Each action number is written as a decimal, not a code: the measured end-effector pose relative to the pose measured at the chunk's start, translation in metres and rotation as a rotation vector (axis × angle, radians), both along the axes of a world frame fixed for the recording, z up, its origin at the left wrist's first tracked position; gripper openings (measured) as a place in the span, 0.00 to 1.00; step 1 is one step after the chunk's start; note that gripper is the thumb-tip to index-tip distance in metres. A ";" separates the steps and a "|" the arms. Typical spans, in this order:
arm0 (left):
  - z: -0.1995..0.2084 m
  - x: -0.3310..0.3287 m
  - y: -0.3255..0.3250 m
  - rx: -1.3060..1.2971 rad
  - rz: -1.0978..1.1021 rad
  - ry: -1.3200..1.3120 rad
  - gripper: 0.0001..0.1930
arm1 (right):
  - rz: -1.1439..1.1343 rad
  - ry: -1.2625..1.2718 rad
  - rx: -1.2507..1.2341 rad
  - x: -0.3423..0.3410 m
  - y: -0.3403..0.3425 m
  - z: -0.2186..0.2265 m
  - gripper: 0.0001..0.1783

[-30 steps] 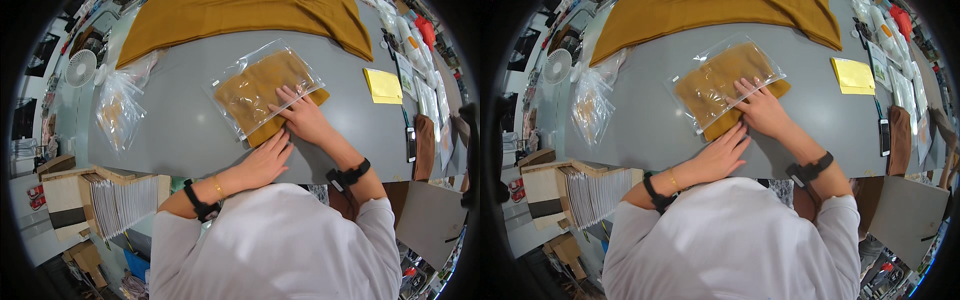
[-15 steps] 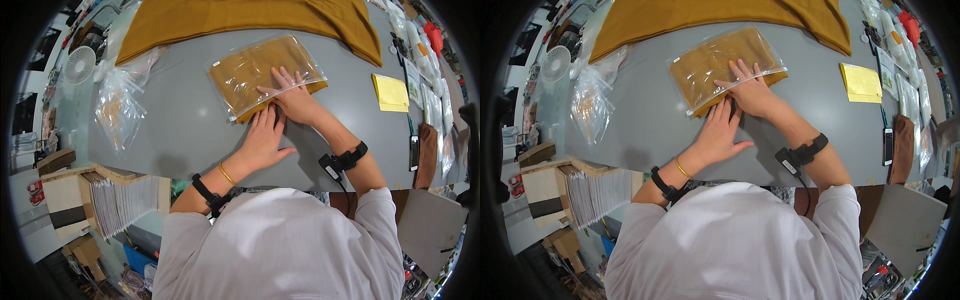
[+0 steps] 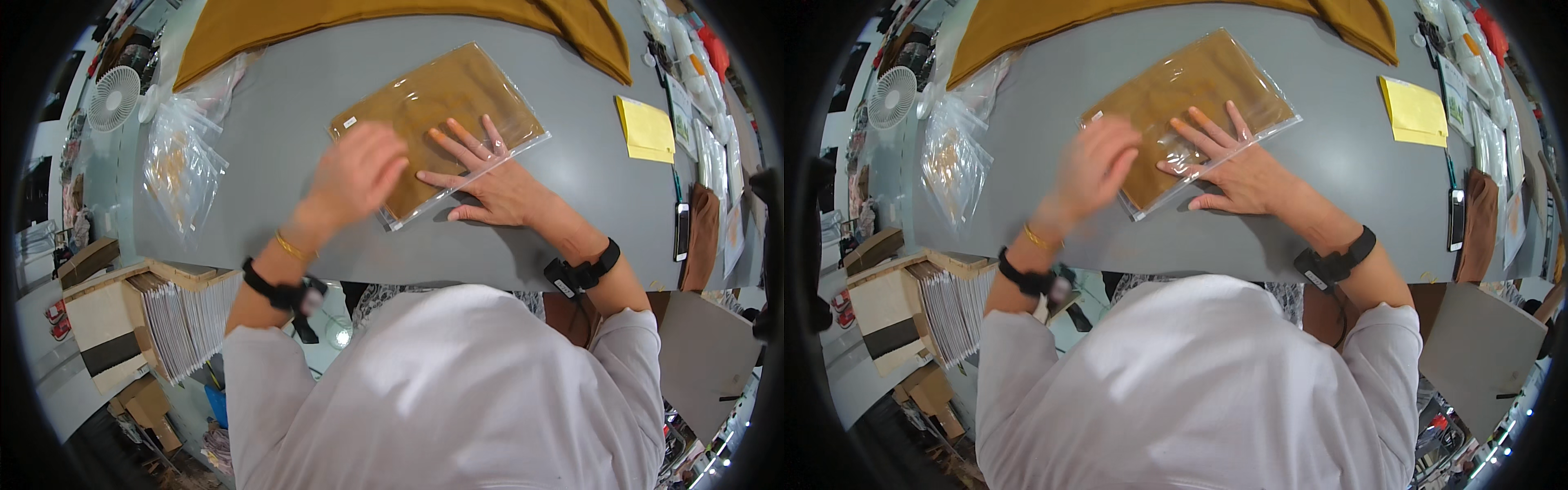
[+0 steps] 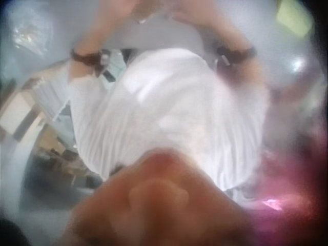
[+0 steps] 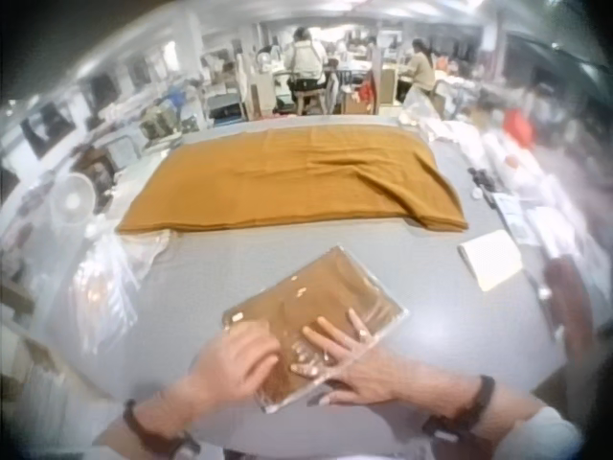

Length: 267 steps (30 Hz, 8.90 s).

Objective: The person folds mustard-colored pants on a table, places each folded pair into a clear plastic bag, and stacks the packaged items in a cardboard box. The process repeats for multiple pairs of pants.

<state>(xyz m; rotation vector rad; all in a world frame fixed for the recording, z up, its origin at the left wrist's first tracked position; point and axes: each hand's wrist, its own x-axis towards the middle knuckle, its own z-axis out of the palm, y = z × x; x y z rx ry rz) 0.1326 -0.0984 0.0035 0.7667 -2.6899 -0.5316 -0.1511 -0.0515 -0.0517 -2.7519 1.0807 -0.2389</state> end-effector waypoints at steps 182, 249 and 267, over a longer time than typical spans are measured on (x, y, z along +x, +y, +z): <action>-0.077 0.063 -0.309 -0.235 0.428 -0.347 0.41 | -1.039 0.239 -0.345 -0.352 -0.108 0.010 0.21; -0.063 0.217 -0.301 0.631 0.834 1.743 0.16 | -1.586 -1.245 -0.306 -0.347 0.247 0.016 0.10; 0.046 -0.053 -0.104 -0.593 0.340 0.468 0.20 | -0.077 -0.178 -0.444 -0.002 -0.161 0.181 0.05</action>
